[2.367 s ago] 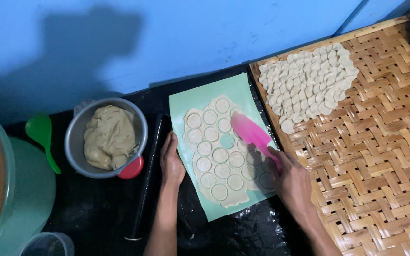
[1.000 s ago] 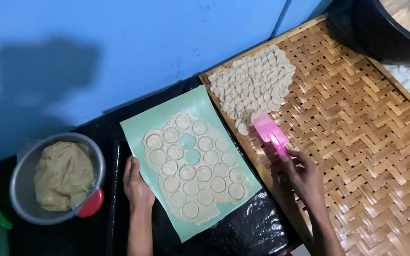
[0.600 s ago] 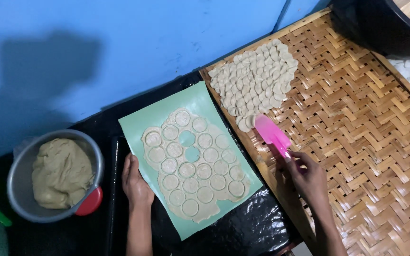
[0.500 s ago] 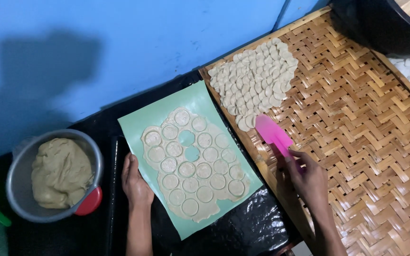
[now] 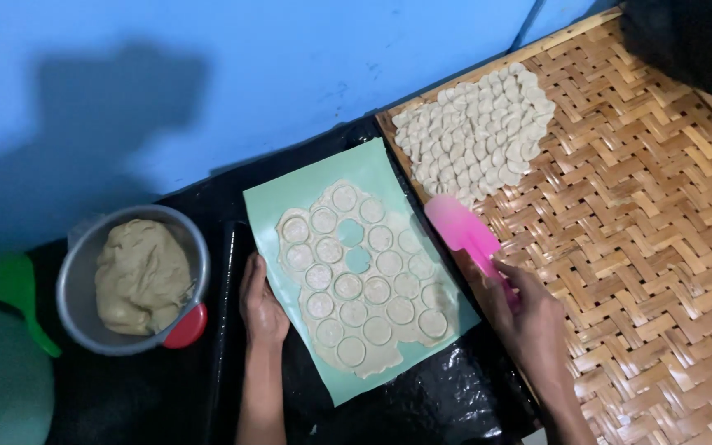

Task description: Cutting circular pieces from a sheet of dough and placing them on a drying tray.

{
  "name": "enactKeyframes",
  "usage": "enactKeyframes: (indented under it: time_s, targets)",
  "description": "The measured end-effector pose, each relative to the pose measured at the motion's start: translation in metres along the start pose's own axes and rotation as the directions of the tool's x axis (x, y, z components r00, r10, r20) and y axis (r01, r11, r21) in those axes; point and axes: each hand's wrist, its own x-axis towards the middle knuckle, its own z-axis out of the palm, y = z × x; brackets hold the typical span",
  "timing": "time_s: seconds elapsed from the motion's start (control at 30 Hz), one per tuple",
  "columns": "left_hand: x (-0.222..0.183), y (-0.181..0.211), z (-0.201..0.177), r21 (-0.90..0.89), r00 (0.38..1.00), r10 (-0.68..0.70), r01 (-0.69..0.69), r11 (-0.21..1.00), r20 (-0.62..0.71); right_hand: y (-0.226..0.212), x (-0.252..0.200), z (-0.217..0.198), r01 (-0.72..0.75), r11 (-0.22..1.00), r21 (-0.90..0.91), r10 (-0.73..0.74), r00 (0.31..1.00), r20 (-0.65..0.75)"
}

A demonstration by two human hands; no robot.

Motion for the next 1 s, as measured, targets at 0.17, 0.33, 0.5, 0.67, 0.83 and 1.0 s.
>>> enactKeyframes:
  time_s: [0.17,0.33,0.5,0.67,0.83,1.0]
  targets:
    - [-0.001,0.005,0.008,0.034,1.000,0.016,-0.015,0.999,-0.024,-0.022,0.001,0.025,0.112,0.993,0.033,-0.114,0.993,0.042]
    - [-0.001,0.002,0.005,0.025,1.000,0.021,-0.021,0.999,-0.014,-0.029,0.000,0.027,0.111,0.994,0.013,-0.112,0.989,0.094]
    - [0.000,-0.001,0.001,0.044,0.999,0.036,-0.036,0.998,0.007,-0.034,-0.004,0.015,0.077,0.996,-0.036,-0.072,0.989,0.130]
    - [-0.002,0.003,0.008,0.066,0.999,0.033,-0.032,0.997,-0.005,-0.025,-0.006,0.016,0.095,0.995,-0.002,-0.094,0.988,0.120]
    - [-0.001,0.003,0.007,0.058,0.999,0.034,-0.033,0.998,-0.017,-0.020,-0.002,0.018,0.071,0.997,0.016,-0.072,0.986,0.150]
    - [-0.003,0.004,0.009,0.067,1.000,0.025,-0.023,0.998,-0.020,-0.017,-0.002,0.017,0.091,0.996,-0.016,-0.088,0.986,0.144]
